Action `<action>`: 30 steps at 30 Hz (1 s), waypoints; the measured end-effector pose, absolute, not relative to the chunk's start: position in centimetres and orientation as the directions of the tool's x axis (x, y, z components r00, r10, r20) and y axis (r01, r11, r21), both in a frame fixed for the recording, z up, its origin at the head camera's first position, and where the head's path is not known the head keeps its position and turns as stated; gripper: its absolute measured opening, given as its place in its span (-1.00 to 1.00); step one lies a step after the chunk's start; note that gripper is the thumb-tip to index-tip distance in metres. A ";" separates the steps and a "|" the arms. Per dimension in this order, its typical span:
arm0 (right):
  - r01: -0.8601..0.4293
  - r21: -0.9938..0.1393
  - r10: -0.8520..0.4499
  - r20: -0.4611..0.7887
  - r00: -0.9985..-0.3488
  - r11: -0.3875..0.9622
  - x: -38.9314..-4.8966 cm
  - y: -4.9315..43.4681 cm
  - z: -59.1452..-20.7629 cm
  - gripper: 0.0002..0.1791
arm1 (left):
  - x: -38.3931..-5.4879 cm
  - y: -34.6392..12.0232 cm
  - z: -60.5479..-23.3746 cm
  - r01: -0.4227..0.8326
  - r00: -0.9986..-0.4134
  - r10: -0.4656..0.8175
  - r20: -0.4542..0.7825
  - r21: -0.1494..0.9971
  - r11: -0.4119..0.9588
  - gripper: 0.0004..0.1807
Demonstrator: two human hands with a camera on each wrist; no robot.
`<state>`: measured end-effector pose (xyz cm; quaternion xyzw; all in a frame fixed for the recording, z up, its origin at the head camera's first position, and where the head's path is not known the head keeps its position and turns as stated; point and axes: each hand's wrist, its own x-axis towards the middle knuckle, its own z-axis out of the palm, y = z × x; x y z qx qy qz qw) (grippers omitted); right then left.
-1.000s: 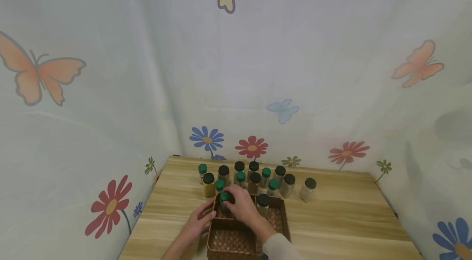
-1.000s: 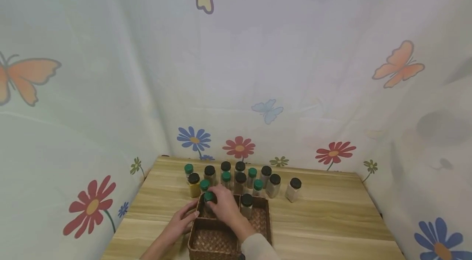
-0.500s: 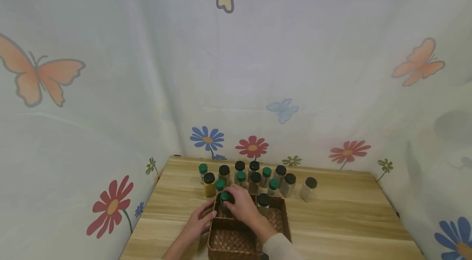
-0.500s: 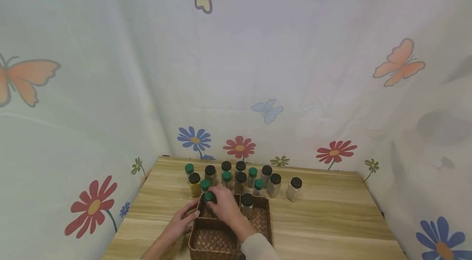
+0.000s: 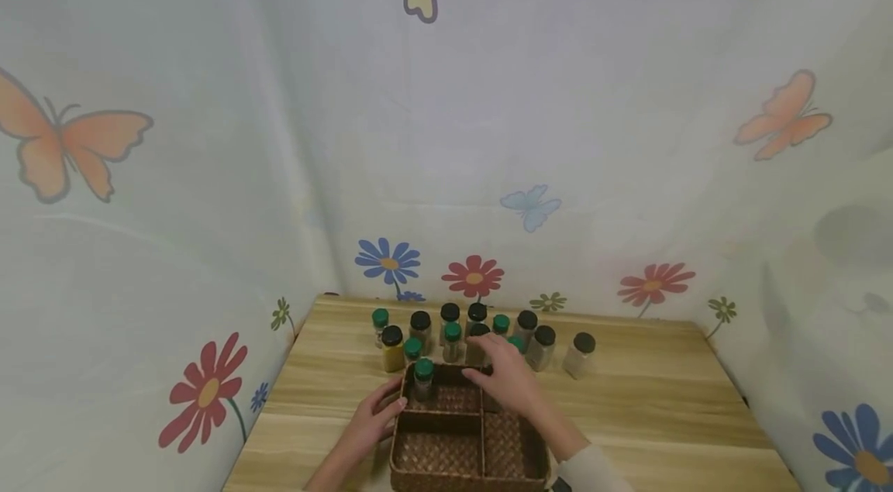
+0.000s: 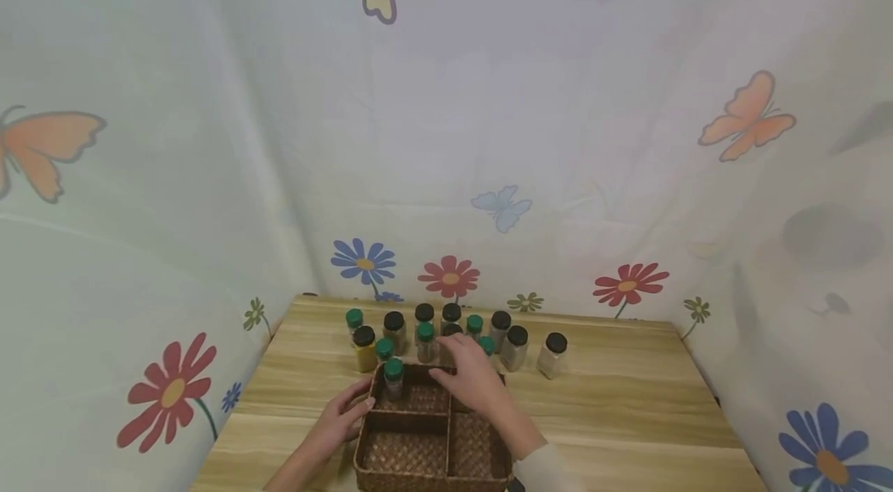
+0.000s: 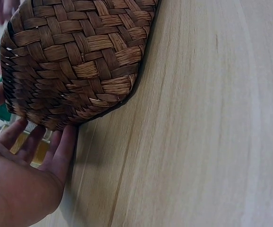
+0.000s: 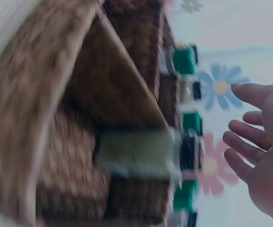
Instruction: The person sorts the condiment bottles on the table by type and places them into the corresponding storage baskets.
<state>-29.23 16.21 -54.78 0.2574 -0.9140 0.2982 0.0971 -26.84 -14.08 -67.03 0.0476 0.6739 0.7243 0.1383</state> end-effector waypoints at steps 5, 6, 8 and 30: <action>-0.542 -0.468 -0.323 0.469 -0.822 0.698 -29.0 20.9 -54.2 -0.50 | -26.9 -14.3 -67.0 -0.130 -0.961 0.252 -0.111 0.990 -0.057 -0.33; -0.537 -0.468 -0.309 0.479 -0.822 0.702 -28.9 21.9 -54.2 -0.50 | -26.9 -14.4 -67.0 -0.122 -0.962 0.254 -0.105 0.991 -0.054 -0.33; -0.527 -0.460 -0.292 0.489 -0.822 0.715 -28.9 23.8 -54.3 -0.48 | -26.9 -14.5 -67.0 -0.126 -0.961 0.253 -0.108 0.990 -0.056 -0.32; -0.254 -0.493 -0.120 0.288 -0.950 0.832 -31.7 35.3 -57.0 -0.23 | -26.9 -14.0 -67.1 -0.139 -0.956 0.266 -0.121 0.989 -0.047 -0.32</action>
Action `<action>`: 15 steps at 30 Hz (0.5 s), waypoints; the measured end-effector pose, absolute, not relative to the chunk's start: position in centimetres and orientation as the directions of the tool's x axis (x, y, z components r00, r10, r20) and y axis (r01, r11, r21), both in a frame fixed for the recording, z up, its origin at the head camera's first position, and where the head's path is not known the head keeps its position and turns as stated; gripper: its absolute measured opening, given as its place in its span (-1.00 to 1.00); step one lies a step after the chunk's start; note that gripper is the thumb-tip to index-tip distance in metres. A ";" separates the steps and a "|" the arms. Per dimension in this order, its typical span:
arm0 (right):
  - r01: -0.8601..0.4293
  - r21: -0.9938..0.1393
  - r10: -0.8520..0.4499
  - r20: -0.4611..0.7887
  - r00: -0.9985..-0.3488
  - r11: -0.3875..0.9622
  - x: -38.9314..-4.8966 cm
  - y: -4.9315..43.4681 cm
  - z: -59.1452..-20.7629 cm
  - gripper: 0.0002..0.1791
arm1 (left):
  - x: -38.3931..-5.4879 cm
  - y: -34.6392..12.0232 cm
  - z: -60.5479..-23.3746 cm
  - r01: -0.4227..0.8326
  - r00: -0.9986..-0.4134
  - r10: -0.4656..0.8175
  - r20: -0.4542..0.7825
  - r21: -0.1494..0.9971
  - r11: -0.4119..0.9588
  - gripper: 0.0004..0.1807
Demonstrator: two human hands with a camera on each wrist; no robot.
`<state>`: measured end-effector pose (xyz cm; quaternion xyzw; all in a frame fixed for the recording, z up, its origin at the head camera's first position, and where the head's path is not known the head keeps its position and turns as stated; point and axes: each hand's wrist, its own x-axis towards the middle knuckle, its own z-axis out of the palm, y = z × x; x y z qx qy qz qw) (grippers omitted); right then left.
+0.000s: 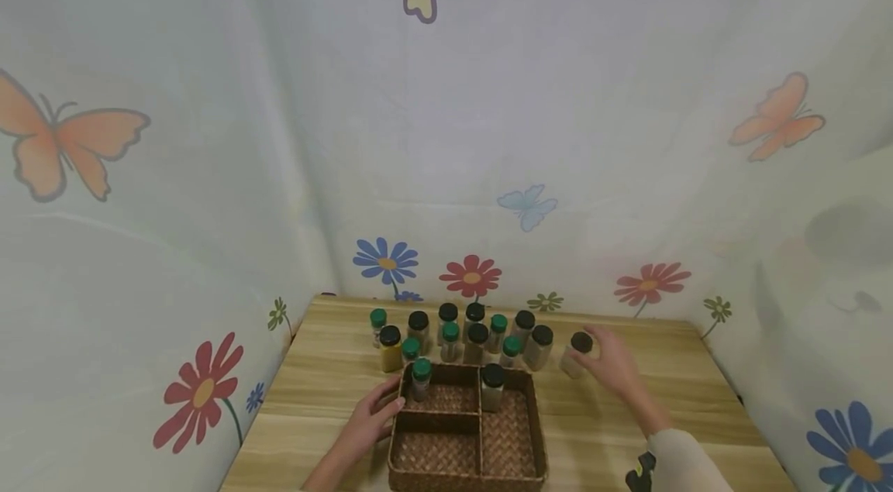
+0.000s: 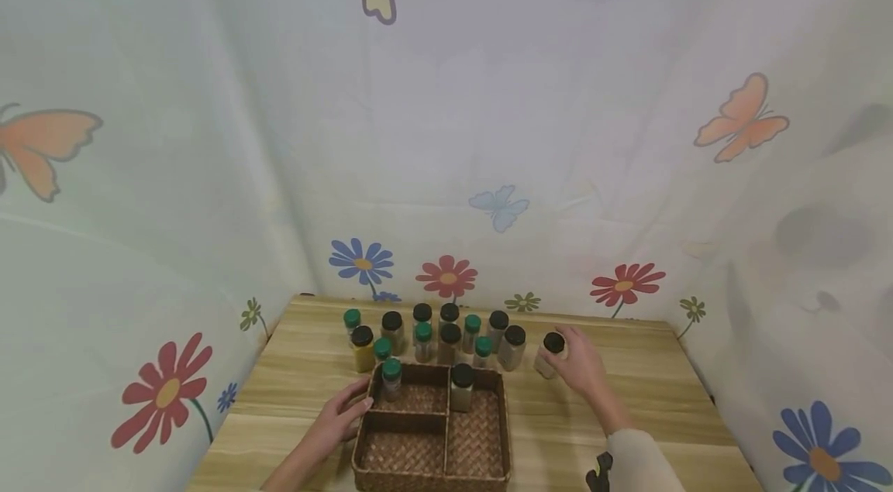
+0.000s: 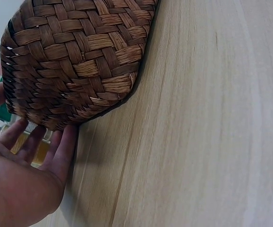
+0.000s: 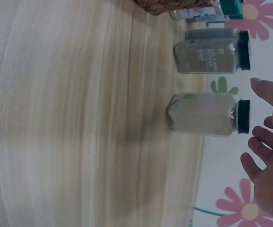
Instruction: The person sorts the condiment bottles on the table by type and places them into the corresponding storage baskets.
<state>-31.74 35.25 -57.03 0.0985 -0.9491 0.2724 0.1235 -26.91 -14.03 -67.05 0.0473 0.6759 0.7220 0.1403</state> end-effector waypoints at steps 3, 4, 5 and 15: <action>-0.238 -0.528 -0.103 0.272 -0.957 0.816 -32.4 35.7 -57.9 -0.21 | -27.0 -14.1 -67.2 -0.138 -0.956 0.270 -0.118 0.989 -0.055 -0.31; -0.225 -0.548 -0.092 0.260 -0.961 0.806 -32.5 35.8 -58.2 -0.21 | -27.0 -14.1 -67.3 -0.137 -0.956 0.270 -0.118 0.989 -0.053 -0.30; -0.211 -0.571 -0.078 0.249 -0.965 0.794 -32.6 35.9 -58.6 -0.22 | -27.0 -14.0 -67.4 -0.138 -0.955 0.271 -0.119 0.989 -0.052 -0.30; -0.142 -0.664 0.016 0.225 -0.974 0.734 -33.6 35.8 -60.0 -0.46 | -27.1 -14.2 -67.6 -0.146 -0.955 0.271 -0.122 0.987 -0.070 -0.29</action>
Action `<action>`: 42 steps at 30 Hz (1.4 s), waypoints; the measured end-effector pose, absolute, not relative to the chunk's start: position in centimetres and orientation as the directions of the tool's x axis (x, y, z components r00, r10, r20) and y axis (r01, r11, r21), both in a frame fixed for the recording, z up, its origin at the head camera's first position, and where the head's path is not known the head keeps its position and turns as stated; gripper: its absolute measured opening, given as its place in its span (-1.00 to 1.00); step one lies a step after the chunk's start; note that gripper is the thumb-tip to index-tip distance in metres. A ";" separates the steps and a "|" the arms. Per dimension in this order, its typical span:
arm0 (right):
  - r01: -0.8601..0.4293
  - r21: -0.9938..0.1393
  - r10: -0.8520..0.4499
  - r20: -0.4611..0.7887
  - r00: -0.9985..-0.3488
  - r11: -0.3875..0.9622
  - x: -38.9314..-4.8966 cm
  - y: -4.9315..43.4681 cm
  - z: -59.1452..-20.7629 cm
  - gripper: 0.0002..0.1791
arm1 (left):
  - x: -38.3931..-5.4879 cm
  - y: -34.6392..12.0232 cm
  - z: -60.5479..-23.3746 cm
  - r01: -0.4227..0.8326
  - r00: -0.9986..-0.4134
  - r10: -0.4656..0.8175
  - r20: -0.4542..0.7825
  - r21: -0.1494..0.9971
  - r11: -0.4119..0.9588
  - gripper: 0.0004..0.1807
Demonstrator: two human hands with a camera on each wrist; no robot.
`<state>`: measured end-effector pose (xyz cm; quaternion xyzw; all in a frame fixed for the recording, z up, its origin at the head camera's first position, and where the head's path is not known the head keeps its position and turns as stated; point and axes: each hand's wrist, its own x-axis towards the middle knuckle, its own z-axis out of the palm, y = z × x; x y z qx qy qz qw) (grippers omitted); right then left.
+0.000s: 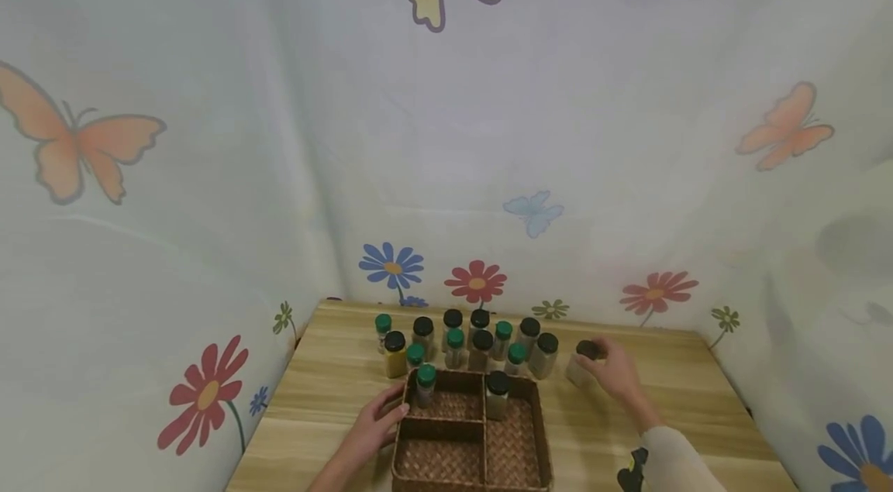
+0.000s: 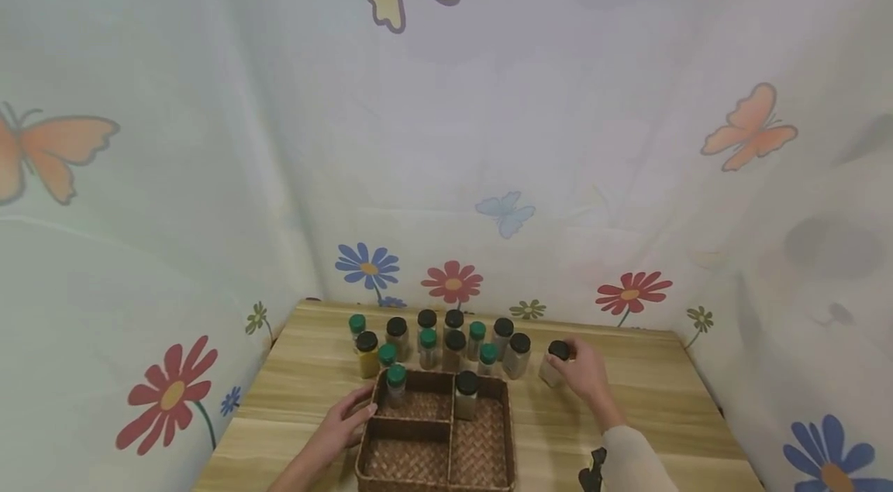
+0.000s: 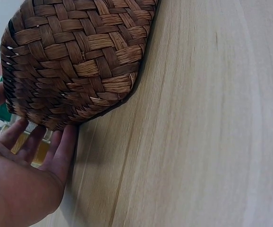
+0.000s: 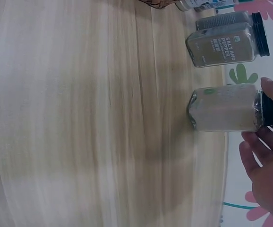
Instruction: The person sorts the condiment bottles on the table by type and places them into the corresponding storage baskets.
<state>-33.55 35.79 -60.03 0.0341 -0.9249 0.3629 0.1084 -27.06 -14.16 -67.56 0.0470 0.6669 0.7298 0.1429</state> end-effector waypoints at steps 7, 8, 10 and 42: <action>-0.100 -0.641 0.019 0.176 -0.984 0.761 -33.9 35.8 -59.9 -0.50 | -27.2 -14.2 -67.7 -0.140 -0.956 0.267 -0.117 0.988 -0.067 -0.33; -0.096 -0.638 0.021 0.174 -0.985 0.764 -34.0 35.8 -59.8 -0.51 | -27.1 -14.2 -67.7 -0.139 -0.956 0.268 -0.117 0.988 -0.067 -0.33; -0.092 -0.637 0.023 0.170 -0.985 0.766 -34.0 35.7 -59.8 -0.53 | -27.1 -14.1 -67.7 -0.137 -0.955 0.272 -0.115 0.988 -0.066 -0.33; -0.403 -0.589 -0.392 0.155 -0.907 0.700 -31.5 34.6 -50.7 -0.60 | -27.0 -14.0 -67.5 -0.124 -0.956 0.271 -0.109 0.991 -0.040 -0.31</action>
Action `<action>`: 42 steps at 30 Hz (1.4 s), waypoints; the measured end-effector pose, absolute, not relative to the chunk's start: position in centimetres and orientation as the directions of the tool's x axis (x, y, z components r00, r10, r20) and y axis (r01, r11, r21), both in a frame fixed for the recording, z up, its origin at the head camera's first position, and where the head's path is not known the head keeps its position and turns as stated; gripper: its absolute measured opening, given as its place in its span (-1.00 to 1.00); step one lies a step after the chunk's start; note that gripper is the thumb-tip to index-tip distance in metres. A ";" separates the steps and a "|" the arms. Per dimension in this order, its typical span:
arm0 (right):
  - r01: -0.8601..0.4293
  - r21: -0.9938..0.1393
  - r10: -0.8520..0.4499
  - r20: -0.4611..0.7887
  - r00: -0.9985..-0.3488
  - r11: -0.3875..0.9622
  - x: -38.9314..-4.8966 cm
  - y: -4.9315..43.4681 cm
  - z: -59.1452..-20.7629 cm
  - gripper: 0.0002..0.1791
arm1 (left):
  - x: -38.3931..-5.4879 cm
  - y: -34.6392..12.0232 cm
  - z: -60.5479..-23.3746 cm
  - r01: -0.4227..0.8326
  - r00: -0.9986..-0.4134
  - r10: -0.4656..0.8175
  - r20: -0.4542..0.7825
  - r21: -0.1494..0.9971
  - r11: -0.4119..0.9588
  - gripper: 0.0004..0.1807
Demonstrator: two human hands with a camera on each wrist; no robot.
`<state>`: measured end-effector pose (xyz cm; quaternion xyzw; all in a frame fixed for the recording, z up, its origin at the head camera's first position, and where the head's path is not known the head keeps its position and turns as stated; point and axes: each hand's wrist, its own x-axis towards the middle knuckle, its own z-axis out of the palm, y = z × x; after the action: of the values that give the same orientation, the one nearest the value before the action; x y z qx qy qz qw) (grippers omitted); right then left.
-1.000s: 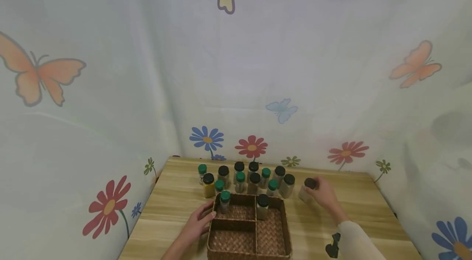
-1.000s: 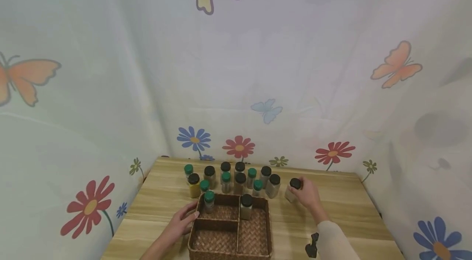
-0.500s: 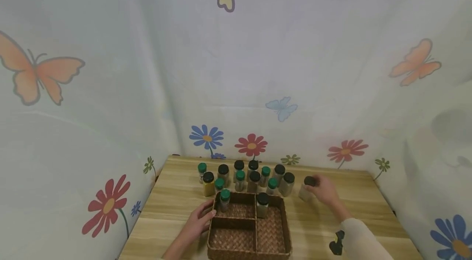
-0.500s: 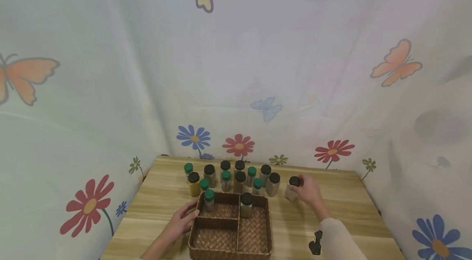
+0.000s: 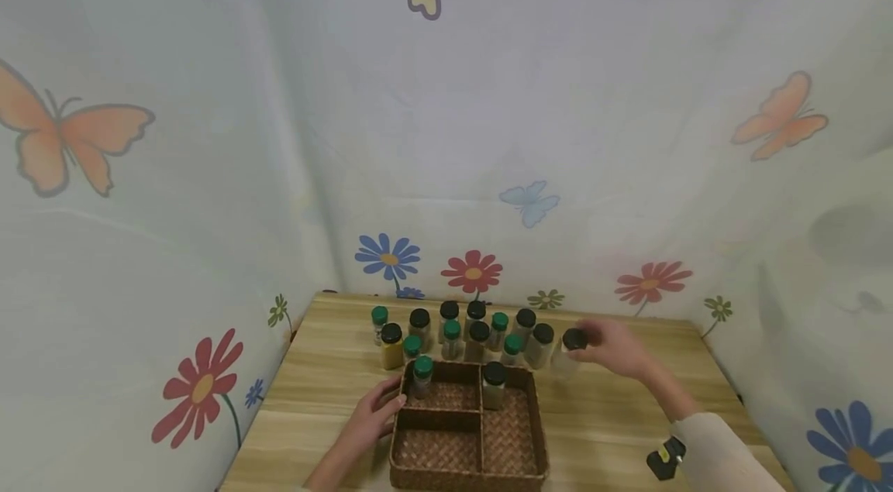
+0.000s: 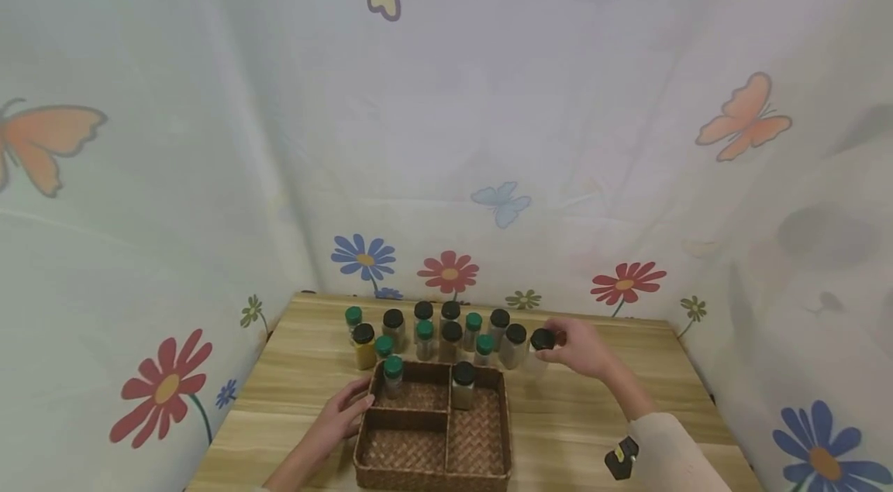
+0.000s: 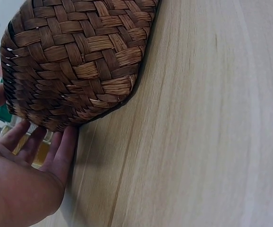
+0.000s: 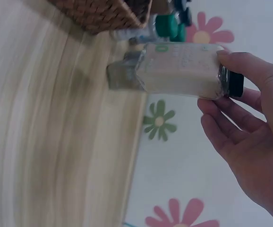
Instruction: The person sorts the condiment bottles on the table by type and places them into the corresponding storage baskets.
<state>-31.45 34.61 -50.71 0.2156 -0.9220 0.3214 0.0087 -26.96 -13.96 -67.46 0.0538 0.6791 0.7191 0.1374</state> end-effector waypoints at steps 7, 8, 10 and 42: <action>-0.452 -0.621 -0.502 0.107 -0.858 0.640 -30.0 31.4 -48.6 -0.57 | -26.9 -14.0 -67.2 -0.131 -0.959 0.258 -0.115 0.990 -0.045 -0.32; -0.453 -0.611 -0.504 0.101 -0.858 0.649 -29.9 30.9 -48.5 -0.56 | -26.9 -14.0 -67.2 -0.130 -0.959 0.260 -0.114 0.990 -0.045 -0.31; -0.456 -0.605 -0.509 0.095 -0.856 0.653 -29.7 30.0 -48.7 -0.57 | -26.8 -14.0 -67.4 -0.126 -0.959 0.260 -0.110 0.991 -0.046 -0.32; -0.484 -0.533 -0.448 0.206 -0.870 0.694 -30.3 26.4 -57.9 -0.61 | -27.1 -14.0 -67.5 -0.143 -0.960 0.244 -0.138 0.990 -0.001 -0.29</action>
<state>-30.26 26.39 -57.91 0.2534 -0.9199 0.2978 0.0302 -27.08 -14.01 -67.55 0.0364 0.6933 0.7067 0.1366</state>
